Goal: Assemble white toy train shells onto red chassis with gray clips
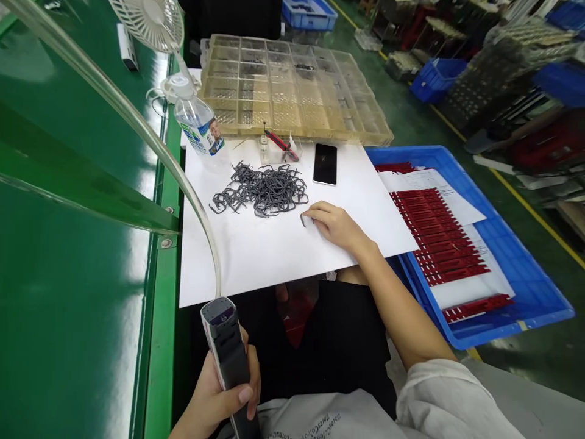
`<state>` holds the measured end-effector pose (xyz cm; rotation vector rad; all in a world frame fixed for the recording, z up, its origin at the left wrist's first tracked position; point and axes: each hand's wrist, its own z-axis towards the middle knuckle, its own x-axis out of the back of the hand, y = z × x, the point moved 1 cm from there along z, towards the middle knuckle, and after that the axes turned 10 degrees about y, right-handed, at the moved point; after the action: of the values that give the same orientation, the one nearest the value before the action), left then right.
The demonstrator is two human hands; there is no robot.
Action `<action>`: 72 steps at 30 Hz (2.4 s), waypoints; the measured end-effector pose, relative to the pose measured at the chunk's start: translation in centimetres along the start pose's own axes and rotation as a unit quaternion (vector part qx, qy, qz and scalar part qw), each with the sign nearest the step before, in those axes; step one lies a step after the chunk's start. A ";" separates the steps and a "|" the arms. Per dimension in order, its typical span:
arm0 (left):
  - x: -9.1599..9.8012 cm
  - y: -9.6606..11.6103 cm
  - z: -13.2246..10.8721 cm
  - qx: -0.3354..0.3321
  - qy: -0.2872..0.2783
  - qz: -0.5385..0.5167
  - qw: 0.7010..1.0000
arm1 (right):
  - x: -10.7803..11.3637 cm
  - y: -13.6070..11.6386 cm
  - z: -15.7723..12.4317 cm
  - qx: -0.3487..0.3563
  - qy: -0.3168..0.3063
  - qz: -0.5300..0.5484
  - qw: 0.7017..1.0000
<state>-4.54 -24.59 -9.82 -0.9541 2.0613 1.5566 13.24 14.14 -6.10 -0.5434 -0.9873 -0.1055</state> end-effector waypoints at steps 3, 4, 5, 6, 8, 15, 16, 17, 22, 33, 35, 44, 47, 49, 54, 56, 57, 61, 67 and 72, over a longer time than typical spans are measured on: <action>-0.1 0.1 0.0 0.000 0.005 0.001 1.000 | 0.8 0.3 -1.3 0.006 0.012 0.008 1.000; -0.3 0.2 0.0 0.003 0.010 0.003 1.000 | 0.9 0.2 -1.5 -0.011 0.028 -0.004 1.000; -0.5 0.4 0.2 0.009 0.018 0.009 1.000 | 0.8 -0.2 -1.6 -0.036 0.046 -0.018 0.998; -0.7 0.5 0.3 0.017 0.029 0.022 0.999 | 0.6 -0.6 -1.6 -0.061 0.064 -0.030 0.996; -1.0 0.9 0.5 0.031 0.058 0.071 0.995 | -0.4 -1.6 -1.4 -0.103 0.082 -0.048 0.990; -1.4 1.9 0.9 -0.055 0.081 0.334 0.937 | -1.7 -5.9 -1.2 -0.189 0.122 0.081 0.971; -1.8 2.1 1.0 -0.072 0.073 0.365 0.925 | -1.0 -7.3 -1.5 -0.196 0.126 0.138 0.962; -2.2 2.3 1.2 -0.086 0.064 0.388 0.916 | -0.2 -8.9 -2.0 -0.195 0.121 0.200 0.953; -3.8 2.8 1.9 -0.113 0.029 0.412 0.904 | 3.9 -17.0 -4.5 -0.088 0.032 0.371 0.924; -4.2 2.0 1.4 -0.119 0.004 0.412 0.903 | 5.6 -19.6 -7.0 -0.032 0.044 0.294 0.954; -4.4 1.9 1.4 -0.115 0.003 0.412 0.904 | 5.9 -20.0 -7.3 -0.013 0.035 0.263 0.964; -4.8 1.5 0.9 -0.099 -0.018 0.447 0.889 | 7.7 -19.8 -9.3 0.098 -0.025 0.098 0.990; -5.1 1.6 0.8 -0.094 -0.028 0.469 0.877 | 8.2 -19.5 -10.2 0.102 -0.043 0.076 0.991; -5.3 1.5 0.8 -0.093 -0.045 0.469 0.877 | 8.3 -19.5 -10.9 0.110 -0.033 0.083 0.990; -5.6 1.2 0.8 -0.089 -0.103 0.436 0.890 | 8.3 -19.7 -12.2 0.147 0.012 0.137 0.980; -5.7 1.0 0.8 -0.088 -0.095 0.444 0.887 | 8.4 -19.8 -12.7 0.127 0.000 0.116 0.985; -5.8 0.9 0.8 -0.090 -0.083 0.452 0.884 | 8.4 -19.8 -12.9 0.111 -0.009 0.108 0.988; -6.4 0.7 0.8 -0.100 -0.050 0.492 0.863 | 8.0 -20.6 -13.6 0.025 0.005 0.119 0.993; -7.1 0.5 0.6 -0.110 -0.028 0.578 0.808 | 6.1 -22.4 -14.6 -0.037 0.087 0.016 0.995; -8.7 1.0 0.1 -0.145 -0.050 0.597 0.787 | 6.8 -22.2 -14.7 0.036 0.128 -0.013 0.991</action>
<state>0.77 -21.85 -3.41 0.6137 2.4844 2.4292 21.08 -11.06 1.77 -0.4394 -0.7442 -0.1579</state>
